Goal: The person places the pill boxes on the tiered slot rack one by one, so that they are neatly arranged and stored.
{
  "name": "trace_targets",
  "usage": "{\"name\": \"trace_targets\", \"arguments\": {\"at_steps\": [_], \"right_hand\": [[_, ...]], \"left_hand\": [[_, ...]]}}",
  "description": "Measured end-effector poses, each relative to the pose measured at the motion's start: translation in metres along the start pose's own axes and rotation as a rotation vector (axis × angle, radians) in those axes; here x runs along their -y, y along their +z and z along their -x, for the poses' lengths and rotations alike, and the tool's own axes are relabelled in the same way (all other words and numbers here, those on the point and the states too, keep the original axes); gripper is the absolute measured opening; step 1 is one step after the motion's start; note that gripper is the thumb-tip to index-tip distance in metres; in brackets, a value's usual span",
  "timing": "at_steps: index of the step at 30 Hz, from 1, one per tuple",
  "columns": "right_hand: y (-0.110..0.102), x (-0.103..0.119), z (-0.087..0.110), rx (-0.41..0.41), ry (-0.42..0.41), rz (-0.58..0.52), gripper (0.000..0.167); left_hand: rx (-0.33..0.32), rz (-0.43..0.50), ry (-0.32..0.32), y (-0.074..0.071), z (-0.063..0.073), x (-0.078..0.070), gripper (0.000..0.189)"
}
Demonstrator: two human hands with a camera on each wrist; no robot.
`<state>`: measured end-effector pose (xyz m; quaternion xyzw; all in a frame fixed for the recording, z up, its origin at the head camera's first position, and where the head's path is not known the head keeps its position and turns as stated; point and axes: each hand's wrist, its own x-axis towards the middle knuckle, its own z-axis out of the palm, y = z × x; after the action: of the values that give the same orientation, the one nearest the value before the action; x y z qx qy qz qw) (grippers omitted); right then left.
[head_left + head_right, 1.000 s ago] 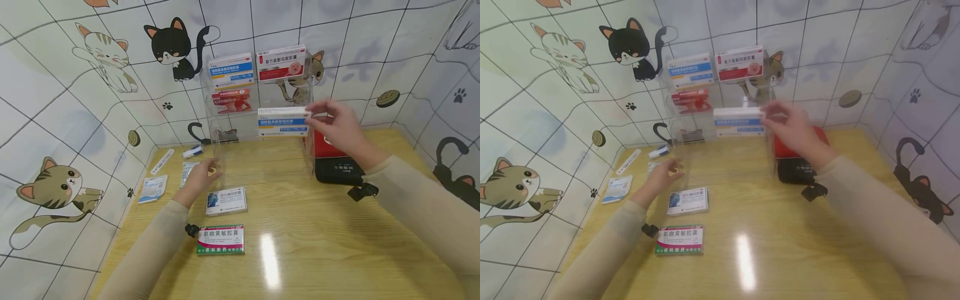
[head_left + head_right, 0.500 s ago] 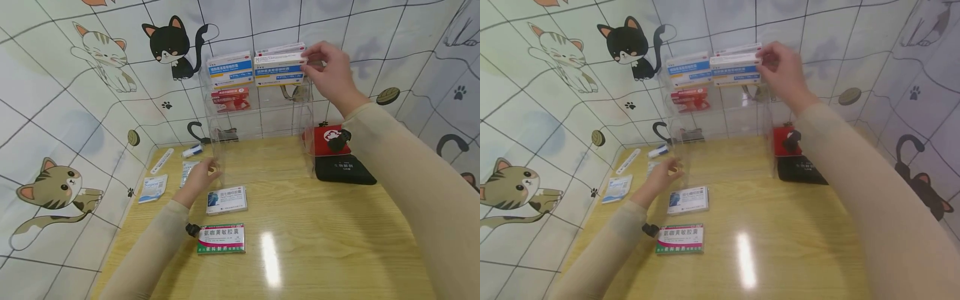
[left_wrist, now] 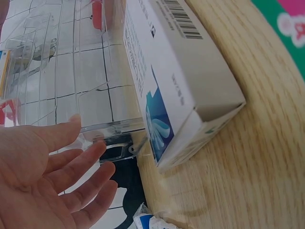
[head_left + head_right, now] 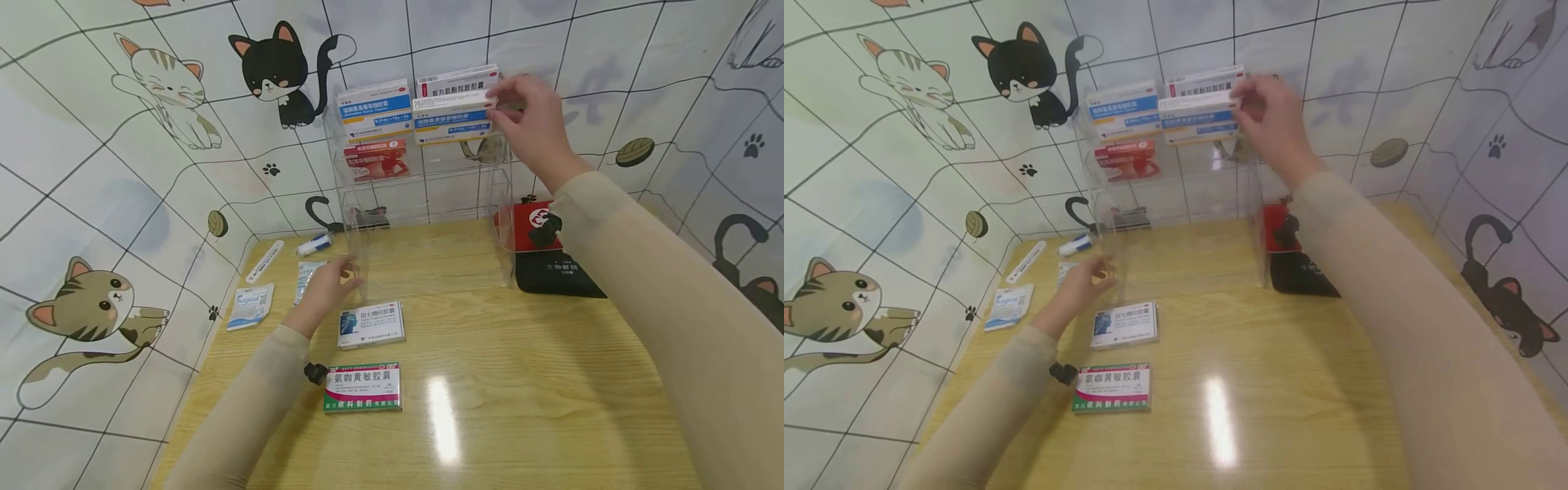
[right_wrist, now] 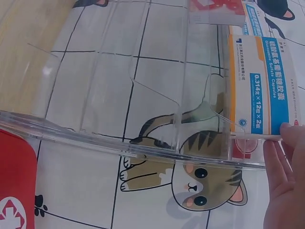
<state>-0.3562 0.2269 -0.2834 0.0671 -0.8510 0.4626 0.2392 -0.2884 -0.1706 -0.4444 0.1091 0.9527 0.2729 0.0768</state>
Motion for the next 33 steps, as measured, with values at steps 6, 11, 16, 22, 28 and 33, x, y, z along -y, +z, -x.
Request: {"name": "trace_targets", "arguments": {"at_steps": [6,11,16,22,28,33], "right_hand": [[0.004,-0.005,0.008,0.051,0.002,0.085,0.032],[0.009,-0.005,0.012,0.088,-0.023,0.152,0.033],[0.01,-0.001,0.013,0.117,-0.033,0.219,0.031],[0.018,0.014,0.028,0.158,0.008,0.258,0.053],[0.045,0.026,0.075,0.145,-0.143,0.154,0.056],[0.07,0.024,0.124,0.238,-0.202,0.07,0.051]], "left_hand": [[-0.003,-0.007,-0.003,0.001,0.0,0.0,0.058],[0.002,-0.013,0.002,0.001,0.0,0.001,0.06],[-0.002,-0.018,-0.004,0.002,-0.001,0.001,0.06],[-0.008,-0.014,-0.016,0.002,-0.001,0.002,0.058],[-0.009,-0.015,-0.009,0.001,0.0,0.002,0.058],[-0.009,-0.014,0.011,0.001,-0.001,0.002,0.06]]}}
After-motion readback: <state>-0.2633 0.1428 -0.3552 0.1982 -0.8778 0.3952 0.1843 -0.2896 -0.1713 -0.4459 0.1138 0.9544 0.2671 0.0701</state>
